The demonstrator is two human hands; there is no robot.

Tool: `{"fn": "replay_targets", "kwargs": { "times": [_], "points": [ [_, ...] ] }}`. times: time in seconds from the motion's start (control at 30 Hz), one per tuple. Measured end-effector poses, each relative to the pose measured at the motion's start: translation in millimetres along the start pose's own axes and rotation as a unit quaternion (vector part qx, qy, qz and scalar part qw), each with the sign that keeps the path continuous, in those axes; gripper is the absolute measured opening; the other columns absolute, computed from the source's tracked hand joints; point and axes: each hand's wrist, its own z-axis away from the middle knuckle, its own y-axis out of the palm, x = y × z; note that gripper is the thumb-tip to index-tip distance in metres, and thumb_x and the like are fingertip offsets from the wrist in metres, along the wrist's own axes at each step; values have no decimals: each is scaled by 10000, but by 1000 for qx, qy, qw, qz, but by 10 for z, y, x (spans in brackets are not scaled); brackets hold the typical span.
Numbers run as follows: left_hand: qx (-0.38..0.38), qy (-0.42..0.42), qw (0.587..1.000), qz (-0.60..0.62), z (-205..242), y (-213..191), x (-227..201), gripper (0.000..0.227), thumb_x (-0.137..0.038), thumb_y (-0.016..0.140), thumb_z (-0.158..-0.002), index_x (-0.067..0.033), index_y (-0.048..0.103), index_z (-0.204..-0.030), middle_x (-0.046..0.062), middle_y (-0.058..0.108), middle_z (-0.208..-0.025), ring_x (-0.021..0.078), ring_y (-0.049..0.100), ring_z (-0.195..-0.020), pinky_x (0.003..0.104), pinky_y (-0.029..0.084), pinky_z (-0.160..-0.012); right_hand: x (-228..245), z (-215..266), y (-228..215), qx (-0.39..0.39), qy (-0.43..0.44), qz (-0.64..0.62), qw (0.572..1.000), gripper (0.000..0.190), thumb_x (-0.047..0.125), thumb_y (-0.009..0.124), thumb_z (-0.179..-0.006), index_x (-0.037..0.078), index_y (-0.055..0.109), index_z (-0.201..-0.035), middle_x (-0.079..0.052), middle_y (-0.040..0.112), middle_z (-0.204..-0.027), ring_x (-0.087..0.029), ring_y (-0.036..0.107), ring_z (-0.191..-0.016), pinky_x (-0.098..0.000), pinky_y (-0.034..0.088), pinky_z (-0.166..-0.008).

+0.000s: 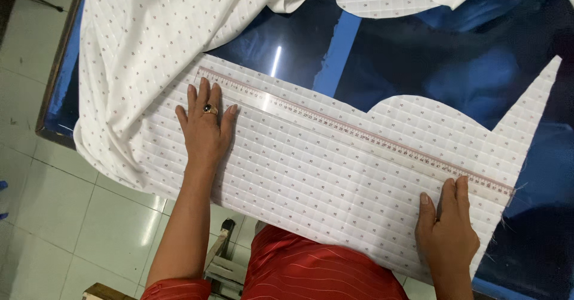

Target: The person lays out a white patterned fabric on a blue table, smooths it, and uses a ruler and chalk to mark lines. They then use scissors to cut the fabric along the marked lines and fold the resulting pieces.

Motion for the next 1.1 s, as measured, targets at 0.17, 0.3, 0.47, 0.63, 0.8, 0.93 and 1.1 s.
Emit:
{"fn": "replay_targets", "kwargs": {
  "times": [0.17, 0.3, 0.47, 0.63, 0.8, 0.93, 1.1],
  "points": [
    [-23, 19, 999, -12, -64, -2, 2, 571, -446, 496, -1057, -37, 542, -1452, 179, 401, -1607, 434, 257, -1513, 640, 192, -1116, -71, -23, 47, -1, -12, 0, 1000, 680, 426, 433, -999, 79, 411, -1583, -66, 266, -1734, -286, 417, -1456, -639, 478, -908],
    [-135, 104, 985, -19, -206, 84, 70, 369, -308, 665, -1031, 55, 707, -1081, 226, 585, -1266, 376, 513, -1235, 528, 399, -902, -42, -7, -1, 6, -13, -23, 1000, 703, 454, 417, -997, 64, 413, -1582, -68, 275, -1728, -273, 421, -1458, -564, 499, -909],
    [-192, 147, 970, 2, -362, 189, 394, 289, -196, 795, -990, 54, 668, -1058, 252, 623, -1082, 440, 582, -1025, 518, 449, -934, -247, -51, 189, -33, -45, -46, 997, 676, 448, 489, -976, 79, 440, -1540, -86, 321, -1694, -299, 518, -1366, -539, 503, -909],
    [-201, 160, 966, -37, -432, 228, 742, 482, -218, 880, -1039, 152, 734, -1312, 376, 582, -1358, 536, 533, -1219, 573, 374, -1067, -131, -22, -7, 39, 7, -43, 998, 750, 569, 349, -970, 135, 363, -1582, 5, 243, -1717, -242, 568, -1294, -479, 569, -751],
    [-181, 147, 972, -36, -289, 89, 450, 435, -101, 791, -1162, 275, 701, -1361, 384, 547, -1368, 498, 514, -1275, 548, 412, -1076, -280, -31, 179, -34, -73, -30, 996, 669, 504, 467, -995, 115, 458, -1540, -8, 292, -1692, -185, 643, -1177, -403, 561, -541],
    [-164, 175, 969, -62, -111, 255, 139, 586, -229, 848, -1095, 247, 690, -1398, 404, 554, -1413, 534, 519, -1297, 556, 390, -1125, -350, -61, 280, -64, -81, -10, 995, 650, 492, 521, -978, 122, 483, -1512, -19, 329, -1680, -250, 575, -1331, -552, 583, -734],
    [-115, 133, 984, 7, -27, 267, -56, 787, -396, 784, -1081, 279, 614, -1449, 452, 445, -1528, 601, 268, -1412, 715, 242, -1046, -347, -29, 270, -72, -100, -40, 992, 651, 491, 479, -1010, 95, 476, -1527, -18, 316, -1677, -148, 717, -915, -332, 523, -467]
  ]
}}
